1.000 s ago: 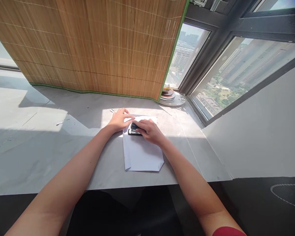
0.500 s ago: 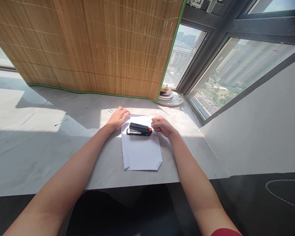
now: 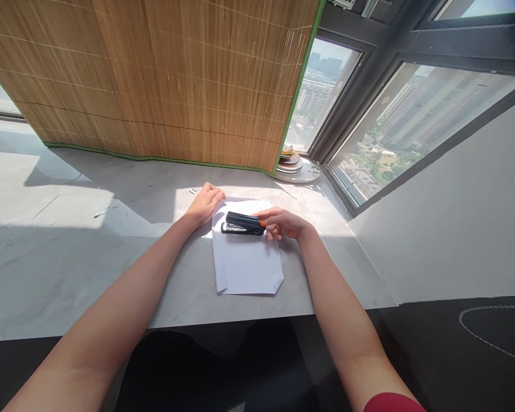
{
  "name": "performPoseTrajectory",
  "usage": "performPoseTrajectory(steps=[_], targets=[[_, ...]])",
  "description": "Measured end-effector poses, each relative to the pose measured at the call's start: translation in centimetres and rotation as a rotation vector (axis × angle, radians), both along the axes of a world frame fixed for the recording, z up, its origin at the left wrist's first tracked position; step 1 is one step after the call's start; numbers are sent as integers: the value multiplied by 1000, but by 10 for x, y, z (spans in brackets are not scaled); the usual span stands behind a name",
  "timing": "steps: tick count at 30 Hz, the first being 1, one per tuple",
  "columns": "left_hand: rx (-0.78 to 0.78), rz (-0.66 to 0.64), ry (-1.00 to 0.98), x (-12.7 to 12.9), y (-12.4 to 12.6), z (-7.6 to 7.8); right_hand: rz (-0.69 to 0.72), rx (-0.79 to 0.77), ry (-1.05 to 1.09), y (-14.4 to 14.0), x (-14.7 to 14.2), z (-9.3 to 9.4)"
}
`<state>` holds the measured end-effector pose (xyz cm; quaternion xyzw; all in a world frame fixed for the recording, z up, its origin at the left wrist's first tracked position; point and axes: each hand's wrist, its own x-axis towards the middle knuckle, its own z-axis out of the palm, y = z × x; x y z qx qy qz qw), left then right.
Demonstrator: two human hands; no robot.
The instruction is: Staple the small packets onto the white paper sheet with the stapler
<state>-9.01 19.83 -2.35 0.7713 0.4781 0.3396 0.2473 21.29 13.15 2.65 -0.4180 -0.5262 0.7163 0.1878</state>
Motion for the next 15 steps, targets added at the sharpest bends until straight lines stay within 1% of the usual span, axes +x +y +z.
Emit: performPoseTrajectory(steps=[5,10,13,15], targets=[[-25,5,-10,1,-2,1,2,-2,0,5,2,-7],[-43,16,-69,0,-1,3,-3,-42,15,8,2,-8],[-105,57,-138,-2,1,3,-34,-63,11,8,2,-7],[-129,82,-150,-3,4,2,-47,-66,9,7,3,-7]])
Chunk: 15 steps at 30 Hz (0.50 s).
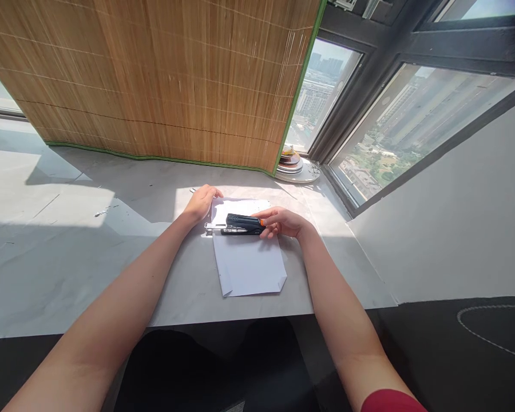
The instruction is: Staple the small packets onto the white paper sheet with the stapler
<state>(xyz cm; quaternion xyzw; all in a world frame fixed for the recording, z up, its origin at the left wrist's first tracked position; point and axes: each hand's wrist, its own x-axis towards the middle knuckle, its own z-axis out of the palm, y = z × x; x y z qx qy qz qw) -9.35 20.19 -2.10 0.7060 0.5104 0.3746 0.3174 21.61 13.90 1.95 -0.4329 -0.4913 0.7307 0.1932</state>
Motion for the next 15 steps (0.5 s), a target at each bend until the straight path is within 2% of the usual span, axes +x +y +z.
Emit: performPoseTrajectory(steps=[2,4,6,8,9,10,12,15], targets=[[8,5,20,0,2,-1,17,27,-3,0,1,-1],[25,1,31,0,3,-2,0,123,-17,-1,1,-4],[39,-4,26,0,3,-2,-111,317,-31,-1,-4,-6],[51,-7,14,1,2,-2,-245,571,-20,-1,-12,-9],[61,-2,2,1,1,-1,-266,696,-17,-2,-18,-9],[76,7,-15,1,1,0,-241,811,-27,-3,-24,-10],[123,30,-66,1,-1,2,-77,984,-85,-5,-36,-10],[185,33,-189,2,-5,5,109,1106,-174,-10,-47,-11]])
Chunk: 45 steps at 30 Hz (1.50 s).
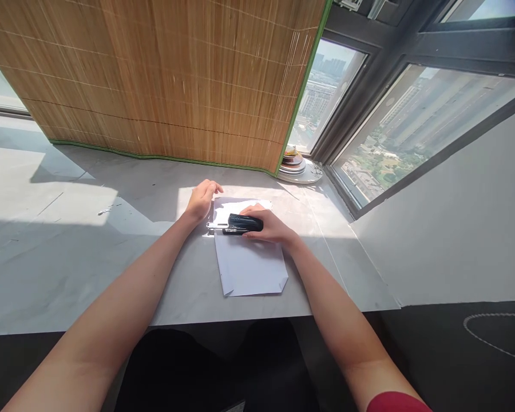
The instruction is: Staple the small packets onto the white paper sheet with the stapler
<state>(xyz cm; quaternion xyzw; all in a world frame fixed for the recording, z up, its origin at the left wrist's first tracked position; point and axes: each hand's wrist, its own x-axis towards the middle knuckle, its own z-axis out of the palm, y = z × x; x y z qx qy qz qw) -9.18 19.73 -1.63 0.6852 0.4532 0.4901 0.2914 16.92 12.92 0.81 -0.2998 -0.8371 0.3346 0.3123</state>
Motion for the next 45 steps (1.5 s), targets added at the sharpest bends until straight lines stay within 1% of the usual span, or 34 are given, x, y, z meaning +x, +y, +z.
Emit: performPoseTrajectory(steps=[2,4,6,7,8,10,12,13,15,17,19,22,27,30,35,37,39,41,42,43,45], targets=[[-15,-35,-121,0,-2,2,1,-21,4,-2,-2,-1],[-41,-51,-224,1,-5,4,-48,-81,66,-3,0,-2],[-51,-50,-268,2,-9,8,-155,-103,179,-3,3,-3],[-66,-64,-267,2,-12,11,-224,-87,241,-3,3,-3],[-99,-99,-253,3,-15,14,-294,-55,295,-2,3,-3],[-212,-244,-187,5,-21,20,-407,50,353,-2,0,-3],[-328,-393,-122,6,-25,24,-468,196,328,-2,-5,-2],[-372,-444,-111,7,-27,25,-481,276,296,-3,-7,-2],[-447,-509,-139,7,-27,26,-481,423,224,-4,-12,-3],[-520,-574,-178,5,-25,25,-461,533,157,-6,-15,-6],[-591,-630,-195,3,-22,23,-427,601,83,-6,-16,-9],[-649,-623,-234,-1,-19,20,-380,643,-36,-5,-16,-13],[-673,-559,-314,-4,-17,14,-333,630,-151,-2,-14,-13],[-673,-567,-326,-4,-18,15,-328,652,-177,-1,-13,-12],[-688,-609,-286,-6,-20,21,-383,652,-167,-3,-18,-13],[-700,-610,-293,-6,-19,22,-434,626,-115,-6,-20,-11],[-691,-573,-326,-5,-18,22,-541,566,8,-8,-21,-7],[-663,-492,-398,-5,-15,22,-623,451,159,-10,-17,-2],[-650,-448,-449,-5,-13,22,-619,370,217,-10,-15,1],[-639,-413,-506,-5,-11,22,-582,280,256,-10,-12,3],[-626,-380,-611,-5,-8,23,-440,116,280,-9,-7,6]])
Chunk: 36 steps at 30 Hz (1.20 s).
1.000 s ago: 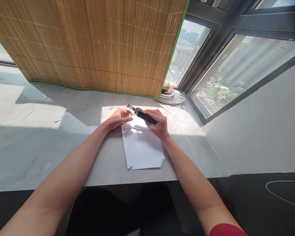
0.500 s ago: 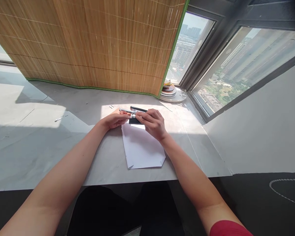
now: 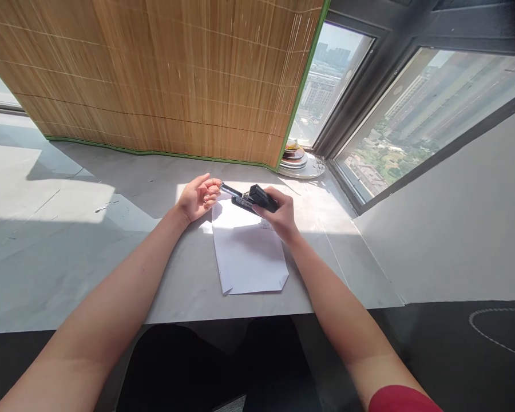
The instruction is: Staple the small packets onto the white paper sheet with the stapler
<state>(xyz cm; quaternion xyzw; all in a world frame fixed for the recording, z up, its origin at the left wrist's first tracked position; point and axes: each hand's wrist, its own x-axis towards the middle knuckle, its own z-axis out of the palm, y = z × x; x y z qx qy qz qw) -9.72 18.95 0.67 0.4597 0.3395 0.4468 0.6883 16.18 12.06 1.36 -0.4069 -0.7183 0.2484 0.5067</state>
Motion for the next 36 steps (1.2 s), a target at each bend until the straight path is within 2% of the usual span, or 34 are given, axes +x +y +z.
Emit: performPoseTrajectory(steps=[4,7,10,12,15,17,22,25,30,32,34,36], targets=[[-10,69,-39,0,1,1,304,-155,-76,2,-2,-2],[4,82,3,2,0,2,411,-169,-159,4,-9,-6],[40,35,29,5,-4,3,460,-109,-269,5,-12,-7],[64,-24,20,9,-8,5,427,-28,-324,5,-13,-5],[76,-133,-6,14,-15,8,294,132,-373,2,-17,0],[79,-173,1,17,-19,10,233,185,-462,0,-22,2],[91,-186,-39,21,-23,12,216,218,-662,1,-29,-3],[90,-203,-100,22,-25,15,198,220,-662,2,-29,-5],[172,-160,5,26,-27,16,191,211,-561,-1,-33,-2],[285,0,84,27,-25,12,158,210,-448,2,-31,-2],[446,334,235,25,-20,5,24,178,-310,10,-21,-4],[569,695,437,17,-12,-4,-210,93,-195,23,-2,-11]])
